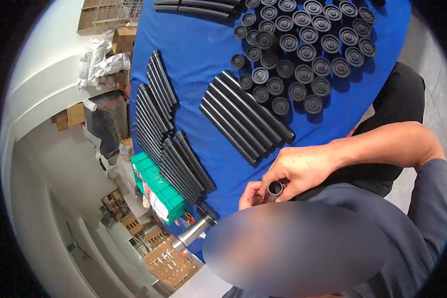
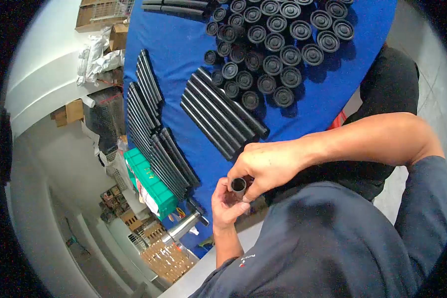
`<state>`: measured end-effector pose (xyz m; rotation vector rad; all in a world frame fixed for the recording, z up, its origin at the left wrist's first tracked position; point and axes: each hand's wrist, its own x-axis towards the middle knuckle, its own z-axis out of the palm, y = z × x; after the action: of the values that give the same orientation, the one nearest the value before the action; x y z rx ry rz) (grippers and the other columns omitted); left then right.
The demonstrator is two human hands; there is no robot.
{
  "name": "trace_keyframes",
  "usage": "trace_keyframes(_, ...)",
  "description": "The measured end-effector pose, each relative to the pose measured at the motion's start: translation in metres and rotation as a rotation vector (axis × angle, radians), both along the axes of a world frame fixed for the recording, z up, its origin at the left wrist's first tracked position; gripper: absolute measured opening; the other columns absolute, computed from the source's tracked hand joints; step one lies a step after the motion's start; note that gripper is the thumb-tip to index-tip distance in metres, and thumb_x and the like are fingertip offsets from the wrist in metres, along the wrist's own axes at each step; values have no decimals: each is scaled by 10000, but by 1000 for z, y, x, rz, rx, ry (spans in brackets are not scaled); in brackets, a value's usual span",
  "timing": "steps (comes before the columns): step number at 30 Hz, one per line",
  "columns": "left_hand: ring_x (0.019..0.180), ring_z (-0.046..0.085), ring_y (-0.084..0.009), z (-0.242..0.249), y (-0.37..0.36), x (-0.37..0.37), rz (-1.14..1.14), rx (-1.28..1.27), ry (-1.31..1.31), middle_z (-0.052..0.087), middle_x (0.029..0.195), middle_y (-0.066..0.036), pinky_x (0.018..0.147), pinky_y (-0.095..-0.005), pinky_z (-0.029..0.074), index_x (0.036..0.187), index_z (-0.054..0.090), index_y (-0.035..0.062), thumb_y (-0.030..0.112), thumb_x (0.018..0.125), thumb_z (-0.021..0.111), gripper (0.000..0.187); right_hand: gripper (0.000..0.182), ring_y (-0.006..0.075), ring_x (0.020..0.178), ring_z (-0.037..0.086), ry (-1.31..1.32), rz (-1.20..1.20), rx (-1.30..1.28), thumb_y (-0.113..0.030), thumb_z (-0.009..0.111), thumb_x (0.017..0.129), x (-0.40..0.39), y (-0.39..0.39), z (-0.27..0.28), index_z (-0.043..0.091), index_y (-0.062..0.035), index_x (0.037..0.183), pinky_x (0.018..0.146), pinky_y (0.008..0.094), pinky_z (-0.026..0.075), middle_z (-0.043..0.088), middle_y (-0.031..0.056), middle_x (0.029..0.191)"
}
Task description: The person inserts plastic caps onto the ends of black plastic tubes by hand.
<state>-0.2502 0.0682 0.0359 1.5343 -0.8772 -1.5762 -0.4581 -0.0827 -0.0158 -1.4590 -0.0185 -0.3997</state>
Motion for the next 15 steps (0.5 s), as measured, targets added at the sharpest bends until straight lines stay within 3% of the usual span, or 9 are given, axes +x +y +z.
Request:
trace_keyframes(2,831,705,-252,-3,10,6,-11,62,-44,682,1034,-147,779,-375,583,1071,595,16,60,719,857,440,419,250,686,663,40,-31,-66,-251,790,852,-1,5,0,688,-34,1196,653,371,530,722,164,846)
trace_keyframes(3,826,709,-276,-3,11,8,-55,85,-45,685,1049,-172,773,-383,583,1149,602,-23,159,757,875,511,425,268,687,667,13,-33,-42,-262,796,845,0,6,-2,690,-36,1189,653,380,528,718,168,834)
trace_keyframes(6,967,646,-161,4,6,2,-70,138,232,676,1068,-107,845,-286,509,1270,572,-74,198,847,840,570,411,288,704,684,-32,14,61,-276,797,840,4,11,-7,691,-33,1154,641,413,517,707,166,803)
trace_keyframes(7,1015,670,-210,-4,13,16,-144,136,271,689,1114,-144,882,-315,512,1327,559,-130,257,869,820,654,402,289,707,687,-48,29,70,-278,795,842,4,10,-5,691,-31,1142,638,417,516,703,165,795)
trace_keyframes(13,1009,664,-215,-4,14,12,-132,53,73,691,1111,-127,920,-336,497,1207,661,-101,258,850,829,533,364,285,696,687,4,40,-55,-285,775,862,0,7,1,677,-16,1088,632,420,514,691,142,770)
trace_keyframes(15,980,677,-260,-4,13,12,-243,47,-3,703,1058,-169,886,-386,523,1182,660,-103,280,870,779,508,400,293,713,690,23,39,-90,-300,775,863,-1,6,2,659,-16,1119,641,420,519,693,139,793)
